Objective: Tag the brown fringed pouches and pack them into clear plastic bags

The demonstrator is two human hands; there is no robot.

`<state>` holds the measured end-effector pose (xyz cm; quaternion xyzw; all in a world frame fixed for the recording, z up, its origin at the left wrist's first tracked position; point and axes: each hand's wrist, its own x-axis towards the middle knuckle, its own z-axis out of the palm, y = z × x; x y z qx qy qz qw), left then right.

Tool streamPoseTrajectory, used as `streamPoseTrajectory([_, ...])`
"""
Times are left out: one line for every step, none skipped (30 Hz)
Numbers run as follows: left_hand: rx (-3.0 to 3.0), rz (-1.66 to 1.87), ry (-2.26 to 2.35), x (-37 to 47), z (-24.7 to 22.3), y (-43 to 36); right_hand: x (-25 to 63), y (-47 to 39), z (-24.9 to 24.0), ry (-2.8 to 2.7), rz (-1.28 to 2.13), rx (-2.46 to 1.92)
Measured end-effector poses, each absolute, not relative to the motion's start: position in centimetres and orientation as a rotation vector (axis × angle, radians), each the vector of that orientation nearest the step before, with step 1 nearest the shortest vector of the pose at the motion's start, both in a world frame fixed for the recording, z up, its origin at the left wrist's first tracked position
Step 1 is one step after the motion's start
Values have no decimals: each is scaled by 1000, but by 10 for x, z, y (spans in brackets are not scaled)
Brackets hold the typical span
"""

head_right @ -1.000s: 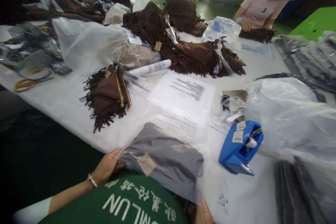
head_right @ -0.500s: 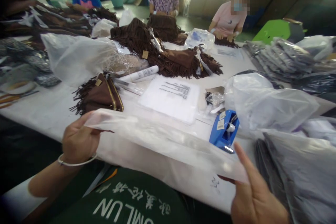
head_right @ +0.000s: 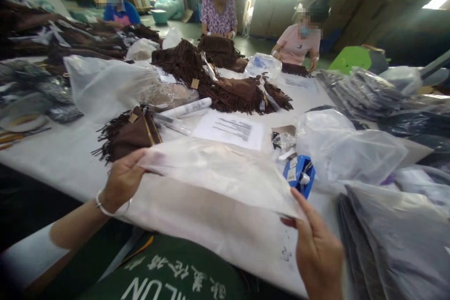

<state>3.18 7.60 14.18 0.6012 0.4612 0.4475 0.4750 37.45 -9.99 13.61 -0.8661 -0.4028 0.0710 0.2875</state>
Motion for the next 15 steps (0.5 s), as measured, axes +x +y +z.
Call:
streamPoseTrajectory([1491,935,1171,25,125,66,373,-109,109,-1118,367,-2266])
streamPoseTrajectory([1501,791,1201,19,107,57,371,-118,80,-1151,495,-2223])
streamPoseTrajectory([1519,654,1233,14,89,48,369,-127,54,-1179,576,-2205])
streamPoseTrajectory([1566,545,1276,9,72,40,366,-133,30,-1217,568,-2226])
streamPoseTrajectory([1650,463,1332,6,57,34,363,-139,11,-1275,499,-2257])
streamPoseTrajectory([1764,415,1389,3,44,29,360,-142,-3,-1340,388,-2257])
streamPoseTrajectory([1903,408,1434,1,35,26,357,-144,-11,-1410,257,-2239])
streamPoseTrajectory([2052,437,1460,-1,27,26,356,-143,-16,-1479,133,-2197])
streamPoseTrajectory([2195,489,1460,-2,23,27,355,-142,-18,-1552,43,-2135])
streamPoseTrajectory([2323,543,1425,-2,20,31,357,-140,-19,-1636,-1,-2064])
streamPoseTrajectory([2437,575,1348,-3,19,35,359,-138,-20,-1732,1,-1985])
streamPoseTrajectory([2542,571,1223,-3,18,40,364,-136,-21,-1826,37,-1902])
streamPoseTrajectory([2631,528,1057,-2,18,44,369,-135,-24,-1908,97,-1825])
streamPoseTrajectory([2696,463,863,-2,17,47,374,-135,-28,-1965,157,-1762])
streamPoseTrajectory([2733,400,673,-1,16,47,379,-136,-32,-1990,206,-1723])
